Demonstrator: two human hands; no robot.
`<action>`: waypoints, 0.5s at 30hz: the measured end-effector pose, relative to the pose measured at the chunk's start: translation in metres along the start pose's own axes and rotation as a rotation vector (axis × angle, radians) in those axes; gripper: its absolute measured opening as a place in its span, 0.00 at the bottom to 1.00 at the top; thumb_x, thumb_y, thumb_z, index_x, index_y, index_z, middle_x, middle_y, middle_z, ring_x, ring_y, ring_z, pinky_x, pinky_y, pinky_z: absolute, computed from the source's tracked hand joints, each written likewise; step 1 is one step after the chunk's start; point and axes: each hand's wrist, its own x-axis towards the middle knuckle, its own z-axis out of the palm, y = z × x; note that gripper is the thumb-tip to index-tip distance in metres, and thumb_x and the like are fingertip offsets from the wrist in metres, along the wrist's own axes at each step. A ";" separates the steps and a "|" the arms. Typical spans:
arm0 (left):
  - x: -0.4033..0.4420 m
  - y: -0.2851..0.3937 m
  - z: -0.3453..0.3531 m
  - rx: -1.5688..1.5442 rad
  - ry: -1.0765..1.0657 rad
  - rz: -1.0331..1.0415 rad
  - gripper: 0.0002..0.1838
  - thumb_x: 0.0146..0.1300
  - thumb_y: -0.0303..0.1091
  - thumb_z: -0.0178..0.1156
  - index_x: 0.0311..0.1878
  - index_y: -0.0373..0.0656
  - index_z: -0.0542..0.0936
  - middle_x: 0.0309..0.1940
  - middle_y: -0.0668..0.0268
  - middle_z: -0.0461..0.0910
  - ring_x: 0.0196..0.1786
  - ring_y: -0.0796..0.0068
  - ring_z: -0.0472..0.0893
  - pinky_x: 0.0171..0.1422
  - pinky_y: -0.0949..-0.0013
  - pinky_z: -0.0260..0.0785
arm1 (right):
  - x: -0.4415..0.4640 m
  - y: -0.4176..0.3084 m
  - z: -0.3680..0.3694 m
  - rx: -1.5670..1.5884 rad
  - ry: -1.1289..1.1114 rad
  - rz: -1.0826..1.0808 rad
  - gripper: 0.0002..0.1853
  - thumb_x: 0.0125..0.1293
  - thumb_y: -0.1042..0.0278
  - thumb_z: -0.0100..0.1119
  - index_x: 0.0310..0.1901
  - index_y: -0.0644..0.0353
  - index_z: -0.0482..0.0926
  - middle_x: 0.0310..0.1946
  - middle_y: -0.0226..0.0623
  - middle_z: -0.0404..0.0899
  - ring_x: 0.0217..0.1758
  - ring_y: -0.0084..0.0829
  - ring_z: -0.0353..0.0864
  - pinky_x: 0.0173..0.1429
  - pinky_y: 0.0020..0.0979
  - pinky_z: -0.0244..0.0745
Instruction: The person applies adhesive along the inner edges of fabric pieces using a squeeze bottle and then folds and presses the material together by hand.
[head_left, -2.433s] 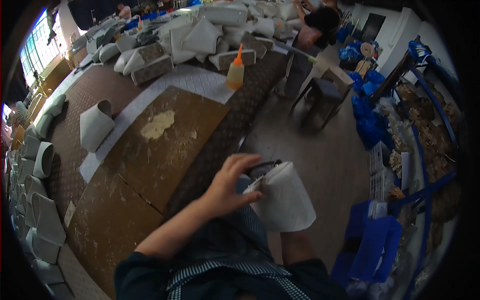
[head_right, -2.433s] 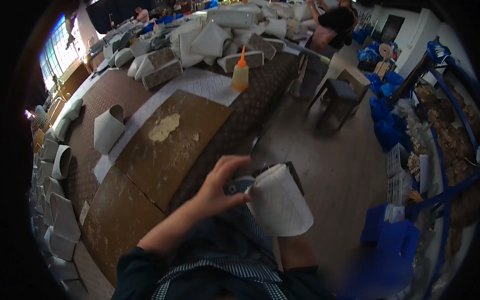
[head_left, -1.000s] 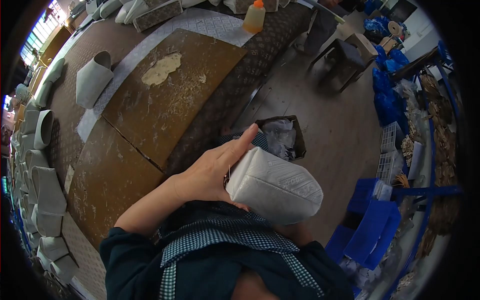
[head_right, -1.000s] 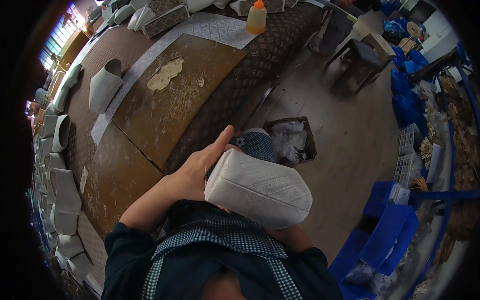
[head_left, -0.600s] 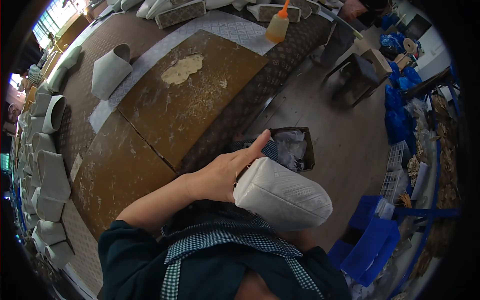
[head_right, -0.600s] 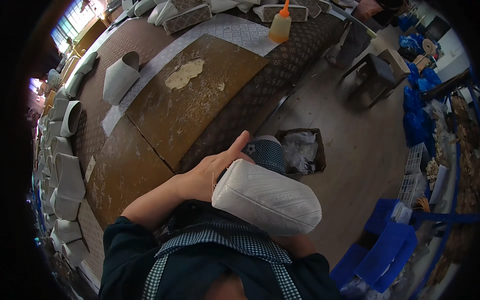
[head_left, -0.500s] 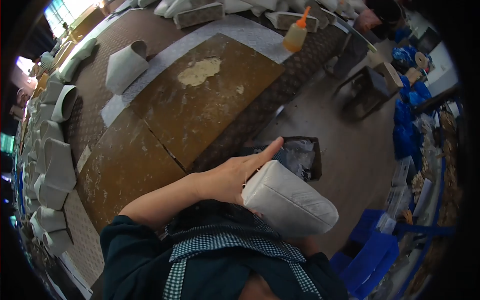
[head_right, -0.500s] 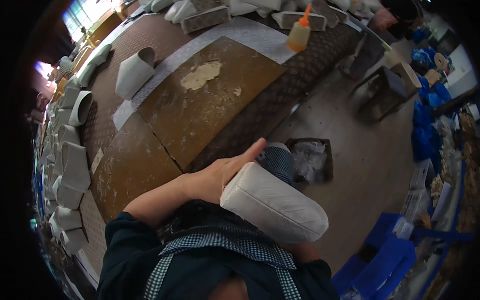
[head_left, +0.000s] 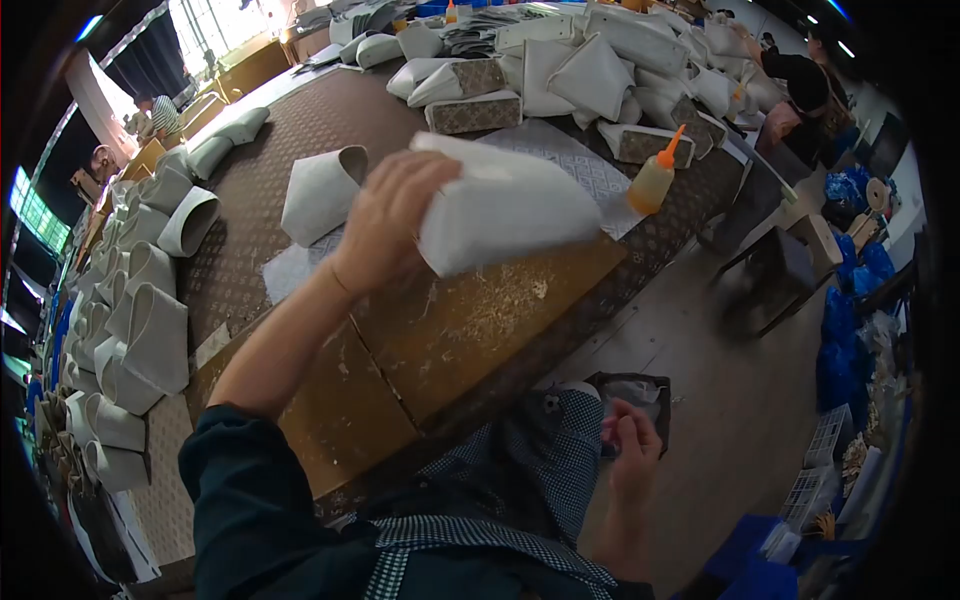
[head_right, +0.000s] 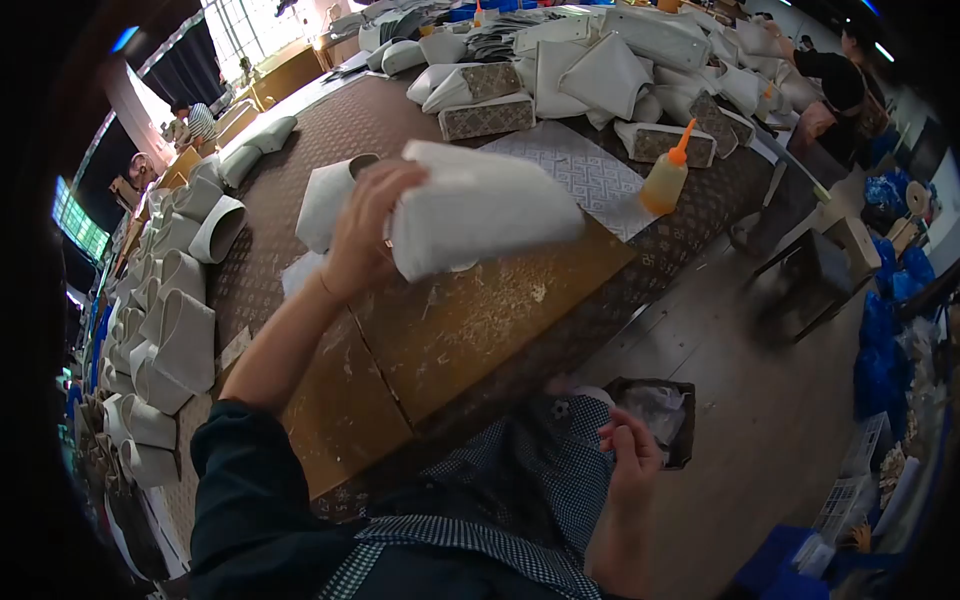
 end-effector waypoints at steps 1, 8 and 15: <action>0.002 -0.031 0.002 0.126 0.013 -0.025 0.29 0.54 0.30 0.64 0.61 0.42 0.71 0.57 0.58 0.75 0.61 0.54 0.74 0.67 0.52 0.64 | -0.003 0.015 0.000 -0.046 -0.004 0.046 0.13 0.73 0.71 0.51 0.53 0.66 0.80 0.37 0.33 0.83 0.36 0.19 0.76 0.41 0.23 0.72; -0.080 -0.166 0.015 0.717 -0.976 -0.571 0.30 0.56 0.31 0.61 0.65 0.52 0.70 0.65 0.61 0.70 0.70 0.59 0.67 0.70 0.47 0.60 | -0.024 0.086 0.007 -0.474 0.057 0.211 0.12 0.69 0.69 0.57 0.45 0.69 0.84 0.39 0.39 0.86 0.42 0.27 0.83 0.48 0.27 0.76; -0.021 -0.225 0.055 0.184 -0.736 -0.679 0.31 0.55 0.44 0.64 0.63 0.46 0.74 0.54 0.49 0.79 0.59 0.53 0.78 0.66 0.52 0.66 | -0.014 0.136 -0.002 -0.248 0.172 0.288 0.10 0.68 0.70 0.58 0.45 0.61 0.86 0.40 0.42 0.86 0.43 0.33 0.85 0.50 0.31 0.78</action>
